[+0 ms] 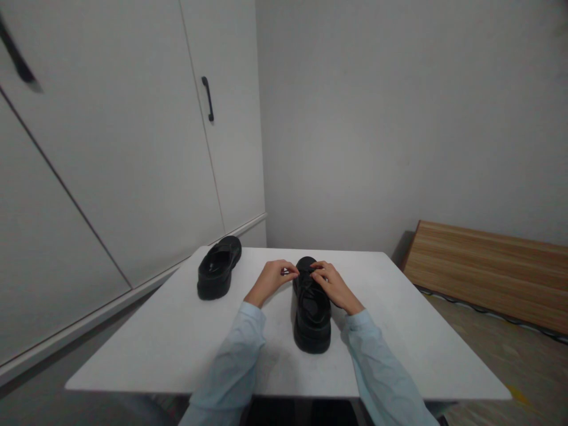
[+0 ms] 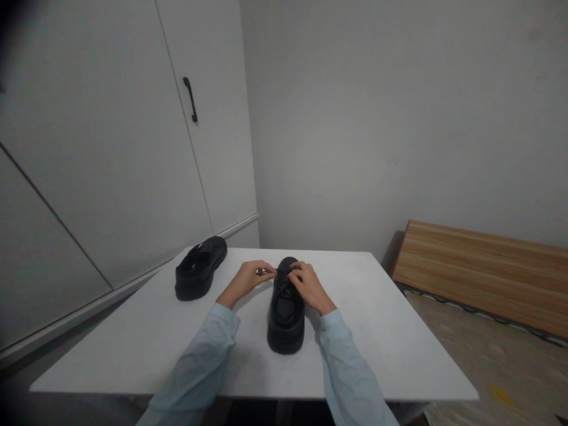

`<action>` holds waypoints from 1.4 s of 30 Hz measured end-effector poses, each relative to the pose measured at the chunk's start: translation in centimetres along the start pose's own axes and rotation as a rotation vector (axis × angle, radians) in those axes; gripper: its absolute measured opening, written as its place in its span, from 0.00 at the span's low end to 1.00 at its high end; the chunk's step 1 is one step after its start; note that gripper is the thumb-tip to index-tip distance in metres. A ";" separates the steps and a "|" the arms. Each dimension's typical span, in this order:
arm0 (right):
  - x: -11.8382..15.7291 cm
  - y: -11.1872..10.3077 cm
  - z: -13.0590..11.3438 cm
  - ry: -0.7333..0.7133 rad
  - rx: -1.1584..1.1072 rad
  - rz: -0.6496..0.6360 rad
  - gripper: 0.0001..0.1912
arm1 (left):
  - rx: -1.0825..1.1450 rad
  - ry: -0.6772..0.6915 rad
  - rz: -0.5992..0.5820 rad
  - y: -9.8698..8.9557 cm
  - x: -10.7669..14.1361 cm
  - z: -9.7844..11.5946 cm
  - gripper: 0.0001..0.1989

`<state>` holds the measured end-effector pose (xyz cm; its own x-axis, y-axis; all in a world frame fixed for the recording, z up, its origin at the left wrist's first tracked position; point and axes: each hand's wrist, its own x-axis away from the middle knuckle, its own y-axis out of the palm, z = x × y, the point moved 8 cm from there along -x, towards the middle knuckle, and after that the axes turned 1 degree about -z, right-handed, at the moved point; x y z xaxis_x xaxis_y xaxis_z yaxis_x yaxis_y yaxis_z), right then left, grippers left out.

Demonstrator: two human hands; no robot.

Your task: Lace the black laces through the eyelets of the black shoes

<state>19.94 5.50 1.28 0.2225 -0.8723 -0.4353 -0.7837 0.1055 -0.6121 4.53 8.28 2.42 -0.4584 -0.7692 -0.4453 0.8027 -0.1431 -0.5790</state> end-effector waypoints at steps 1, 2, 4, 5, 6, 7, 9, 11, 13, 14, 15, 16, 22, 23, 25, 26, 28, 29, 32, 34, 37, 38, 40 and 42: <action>0.0 0.0 0.0 0.002 -0.002 0.001 0.12 | 0.004 -0.001 -0.006 0.1 0.0 0.0 0.08; -0.1 0.1 0.1 0.006 -0.004 0.003 0.12 | 0.008 -0.004 -0.012 0.2 0.0 0.0 0.08; -0.1 0.2 0.3 0.015 -0.008 0.007 0.11 | 0.003 -0.009 -0.021 0.3 -0.1 0.1 0.08; -0.1 0.2 0.3 0.019 -0.009 0.009 0.11 | -0.001 -0.010 -0.019 0.3 -0.1 0.1 0.08; -0.1 0.2 0.4 0.022 -0.010 0.010 0.12 | -0.006 -0.008 -0.014 0.2 -0.1 0.2 0.07; -0.1 0.3 0.4 0.025 -0.010 0.011 0.12 | -0.010 -0.004 -0.006 0.2 -0.1 0.3 0.07; -0.1 0.3 0.4 0.035 -0.011 0.011 0.12 | -0.014 0.011 0.006 0.1 -0.1 0.6 0.07; -0.1 0.4 0.5 0.053 -0.009 0.008 0.11 | -0.009 0.025 0.016 0.2 -0.1 0.9 0.06; -0.2 0.5 0.7 0.071 -0.004 0.002 0.11 | 0.012 0.024 0.008 0.4 -0.1 1.0 0.05; -0.2 0.6 0.8 0.079 -0.001 -0.002 0.12 | 0.028 0.011 -0.001 0.5 -0.1 1.0 0.05; -0.2 0.7 0.8 0.085 0.002 -0.004 0.12 | 0.045 -0.008 -0.007 0.6 -0.1 0.8 0.05; -0.2 0.7 0.9 0.090 0.004 -0.006 0.12 | 0.060 -0.030 -0.010 0.7 -0.1 0.7 0.06; -0.3 0.9 1.0 0.127 0.031 -0.033 0.13 | 0.077 -0.065 0.019 0.7 -0.1 0.4 0.07; -0.3 1.0 1.0 0.132 0.034 -0.037 0.13 | 0.061 -0.053 0.029 0.7 -0.1 0.5 0.07; -0.3 1.0 1.1 0.140 0.044 -0.044 0.13 | 0.025 -0.037 0.043 0.6 -0.2 0.5 0.07; -0.3 1.0 1.1 0.143 0.050 -0.048 0.13 | 0.012 -0.038 0.041 0.7 -0.2 0.4 0.08; -0.4 1.1 1.2 0.150 0.062 -0.057 0.13 | -0.004 -0.053 0.026 1.0 -0.2 0.2 0.09; -0.4 1.2 1.3 0.156 0.069 -0.061 0.13 | -0.006 -0.062 0.019 1.1 -0.2 0.0 0.09; -0.4 1.3 1.4 0.167 0.093 -0.067 0.12 | 0.006 -0.077 0.011 1.2 -0.2 -0.3 0.09; -0.4 1.4 1.3 0.171 0.104 -0.066 0.11 | 0.011 -0.085 0.008 1.3 -0.2 -0.3 0.09; -0.3 1.3 1.1 0.174 0.098 -0.067 0.11 | 0.011 -0.109 0.000 1.2 -0.2 -0.2 0.08; -0.2 1.3 1.1 0.175 0.092 -0.066 0.11 | 0.015 -0.119 -0.007 1.2 -0.1 -0.2 0.08; -0.2 1.3 1.1 0.178 0.081 -0.062 0.11 | 0.042 -0.133 -0.027 1.4 -0.1 -0.2 0.07; -0.3 1.3 1.2 0.184 0.070 -0.052 0.11 | 0.098 -0.139 -0.033 1.5 -0.1 -0.3 0.06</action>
<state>19.57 6.44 -0.18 0.1466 -0.9493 -0.2781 -0.7306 0.0856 -0.6775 5.68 8.36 1.38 -0.4335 -0.8408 -0.3243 0.8243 -0.2246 -0.5198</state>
